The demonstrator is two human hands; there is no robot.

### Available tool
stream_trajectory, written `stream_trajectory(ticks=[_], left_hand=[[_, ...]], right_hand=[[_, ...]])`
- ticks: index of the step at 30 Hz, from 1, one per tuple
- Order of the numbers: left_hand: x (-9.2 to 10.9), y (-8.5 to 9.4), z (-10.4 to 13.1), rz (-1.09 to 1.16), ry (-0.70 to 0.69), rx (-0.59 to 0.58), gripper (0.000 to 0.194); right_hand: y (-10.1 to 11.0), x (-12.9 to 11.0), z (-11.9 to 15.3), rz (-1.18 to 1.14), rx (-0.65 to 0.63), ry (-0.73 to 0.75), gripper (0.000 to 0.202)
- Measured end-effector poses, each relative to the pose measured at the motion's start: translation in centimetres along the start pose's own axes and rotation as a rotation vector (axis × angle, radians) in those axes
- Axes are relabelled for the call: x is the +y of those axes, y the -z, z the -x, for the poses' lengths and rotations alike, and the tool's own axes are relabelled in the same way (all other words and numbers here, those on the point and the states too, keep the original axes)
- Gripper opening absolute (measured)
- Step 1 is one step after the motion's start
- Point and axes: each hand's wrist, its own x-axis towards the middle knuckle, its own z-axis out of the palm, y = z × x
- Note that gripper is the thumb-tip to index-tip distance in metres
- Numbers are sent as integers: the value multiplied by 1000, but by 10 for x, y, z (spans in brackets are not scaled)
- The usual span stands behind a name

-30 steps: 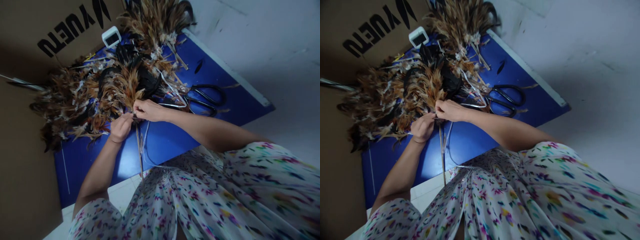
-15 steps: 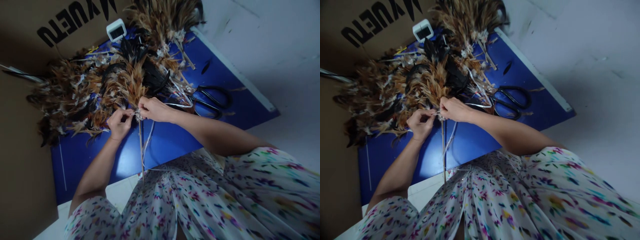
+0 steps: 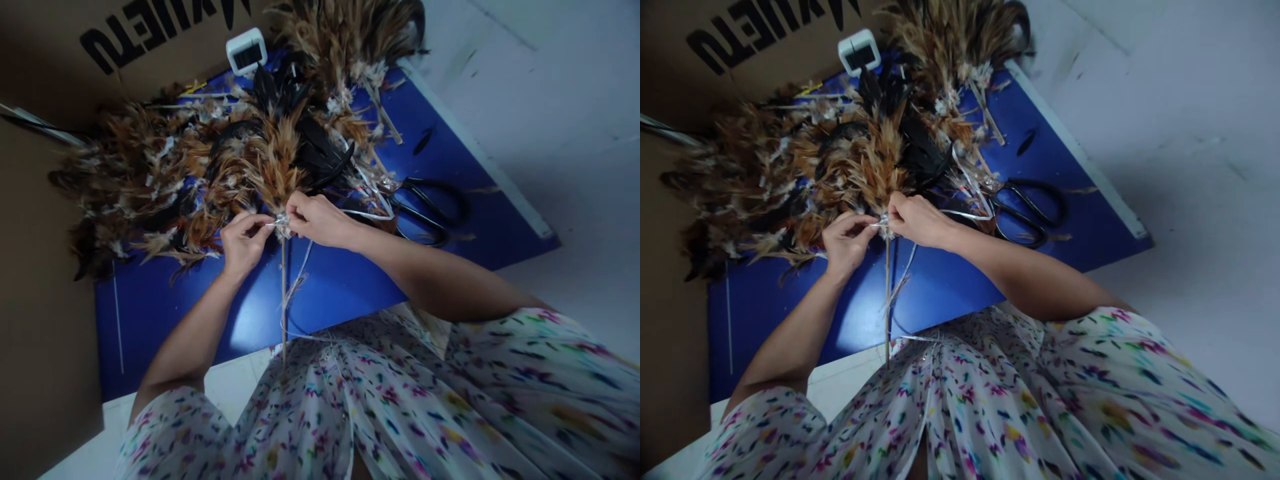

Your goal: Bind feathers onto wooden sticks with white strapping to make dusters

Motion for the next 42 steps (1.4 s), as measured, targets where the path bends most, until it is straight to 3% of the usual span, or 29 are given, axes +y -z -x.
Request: stream_trajectory(ticks=[7,12,20,29,36,42], left_hand=[[-1,-10,2,515,429,-13,31],[11,-10,2,698,585,-55,41],[12,-13,-1,654,588,-28,44],[12,-16,0,650,594,74,42],[12,-18,1,629,561,102,41],[12,-19,1,576,531,108,38]], right_hand=[[-2,-1,0,-60,10,12,5],[-3,0,0,-62,23,41,5],[-3,-1,0,-12,33,61,3],[-1,6,-2,-250,39,-40,13],[0,1,-1,-197,94,33,6],[-3,5,-4,-162,66,34,2]])
